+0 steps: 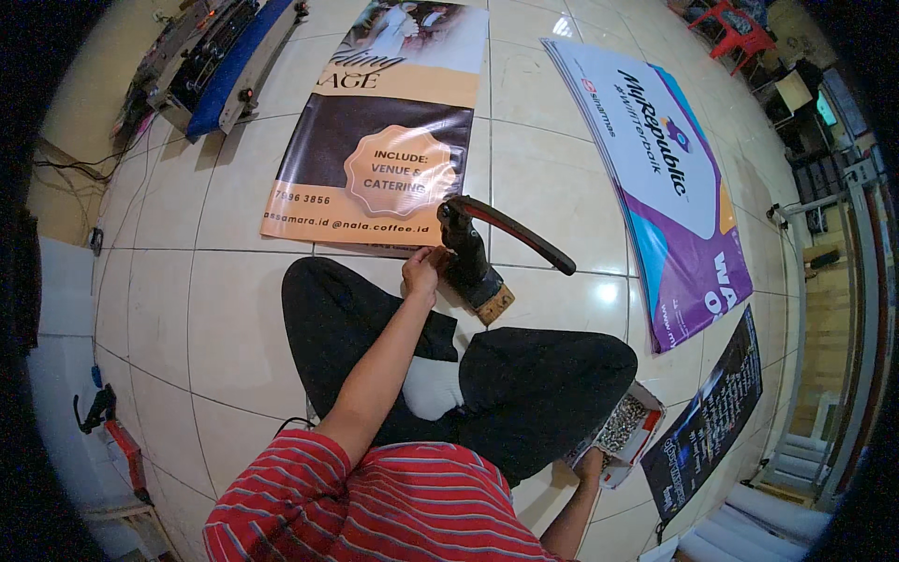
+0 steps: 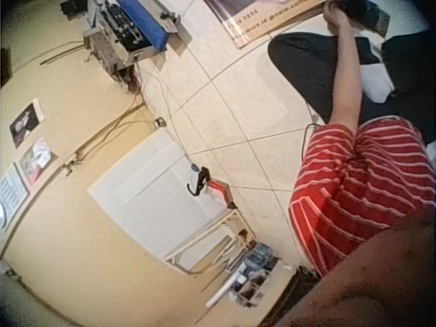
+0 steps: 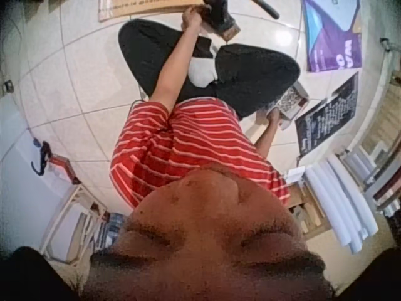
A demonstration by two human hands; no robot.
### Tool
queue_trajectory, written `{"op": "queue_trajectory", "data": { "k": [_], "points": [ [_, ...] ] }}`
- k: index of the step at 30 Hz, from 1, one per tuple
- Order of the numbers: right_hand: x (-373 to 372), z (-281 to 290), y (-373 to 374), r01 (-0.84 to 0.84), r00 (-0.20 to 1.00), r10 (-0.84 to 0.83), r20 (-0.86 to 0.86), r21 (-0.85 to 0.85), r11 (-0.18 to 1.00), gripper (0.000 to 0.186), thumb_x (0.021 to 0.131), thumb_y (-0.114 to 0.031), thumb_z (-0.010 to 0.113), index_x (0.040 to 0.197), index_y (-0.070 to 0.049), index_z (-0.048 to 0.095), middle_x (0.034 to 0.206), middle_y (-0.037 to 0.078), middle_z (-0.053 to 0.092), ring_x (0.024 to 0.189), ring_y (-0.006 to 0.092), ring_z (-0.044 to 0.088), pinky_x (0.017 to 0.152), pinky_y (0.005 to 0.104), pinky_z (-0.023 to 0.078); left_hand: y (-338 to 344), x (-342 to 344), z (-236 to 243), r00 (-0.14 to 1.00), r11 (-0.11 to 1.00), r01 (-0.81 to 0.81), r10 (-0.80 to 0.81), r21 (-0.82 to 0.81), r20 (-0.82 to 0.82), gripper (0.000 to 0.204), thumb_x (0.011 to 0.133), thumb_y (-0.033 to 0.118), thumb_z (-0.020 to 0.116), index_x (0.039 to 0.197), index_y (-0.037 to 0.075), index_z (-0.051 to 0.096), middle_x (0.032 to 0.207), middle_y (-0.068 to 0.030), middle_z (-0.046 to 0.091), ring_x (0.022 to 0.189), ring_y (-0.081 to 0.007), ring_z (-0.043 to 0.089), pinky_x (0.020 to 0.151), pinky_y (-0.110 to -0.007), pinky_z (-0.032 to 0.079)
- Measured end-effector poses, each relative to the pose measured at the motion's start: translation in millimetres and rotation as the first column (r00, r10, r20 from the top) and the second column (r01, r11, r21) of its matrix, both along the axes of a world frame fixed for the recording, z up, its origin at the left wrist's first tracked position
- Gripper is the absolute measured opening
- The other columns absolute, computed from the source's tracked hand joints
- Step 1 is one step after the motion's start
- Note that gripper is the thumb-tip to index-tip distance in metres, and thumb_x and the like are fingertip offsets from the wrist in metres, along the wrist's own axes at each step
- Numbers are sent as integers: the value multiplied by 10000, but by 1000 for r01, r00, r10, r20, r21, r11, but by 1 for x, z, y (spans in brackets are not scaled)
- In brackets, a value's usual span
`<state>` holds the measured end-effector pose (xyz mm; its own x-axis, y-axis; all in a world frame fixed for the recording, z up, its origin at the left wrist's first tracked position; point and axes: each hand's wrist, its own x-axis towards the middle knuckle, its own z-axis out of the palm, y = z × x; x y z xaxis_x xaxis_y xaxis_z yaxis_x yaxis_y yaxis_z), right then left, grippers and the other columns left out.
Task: Installing metal eyelets/grommets into the corners of printed posters using a manual press tool, then folding the finished posters.
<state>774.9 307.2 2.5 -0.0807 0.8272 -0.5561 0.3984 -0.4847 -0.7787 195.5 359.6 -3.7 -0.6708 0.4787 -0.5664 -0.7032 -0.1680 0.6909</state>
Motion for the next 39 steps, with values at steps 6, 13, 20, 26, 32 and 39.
{"op": "queue_trajectory", "data": {
  "k": [6,13,20,26,32,39],
  "points": [
    [-61,61,0,-597,460,406,789,-63,800,266,716,-113,608,964,-17,615,908,202,632,876,369,602,753,406,473,-2,-1,4,999,996,-20,16,-86,-45,126,831,99,627,898,-2,594,838,-62,624,732,-136,603,653,-246,488],
    [-53,69,-11,-535,499,314,808,2,845,237,707,4,571,940,8,615,787,166,645,700,231,644,627,335,499,-2,-2,1,998,996,8,-13,-88,-64,110,820,95,627,873,2,600,795,-48,617,712,-129,591,656,-246,473],
    [-37,76,-6,-250,784,200,587,4,968,168,757,-50,611,910,19,620,674,82,628,516,122,571,460,276,457,-4,-3,20,999,998,12,-15,-69,-48,100,815,98,629,860,10,621,790,-35,619,698,-112,573,644,-232,456],
    [-50,96,-1,-223,757,211,619,-58,973,166,749,-3,603,904,34,646,656,59,617,575,141,596,506,281,484,-4,-5,12,999,998,8,-11,-66,-47,107,828,101,629,871,4,615,789,-46,630,705,-117,589,618,-233,470],
    [-1,87,5,-344,594,290,750,-89,935,97,751,-57,648,796,28,653,616,68,619,509,144,587,463,282,463,1,-1,0,966,982,27,-74,-189,-247,171,816,145,666,806,-21,625,718,-56,642,629,-126,596,562,-234,466],
    [-118,174,86,-437,693,61,719,351,828,162,788,-99,618,841,53,608,712,144,640,658,174,631,605,281,476,4,-4,-27,963,963,-10,-64,-270,-262,231,775,204,710,784,-16,642,710,-63,655,603,-119,608,554,-258,472]
  ]
}}
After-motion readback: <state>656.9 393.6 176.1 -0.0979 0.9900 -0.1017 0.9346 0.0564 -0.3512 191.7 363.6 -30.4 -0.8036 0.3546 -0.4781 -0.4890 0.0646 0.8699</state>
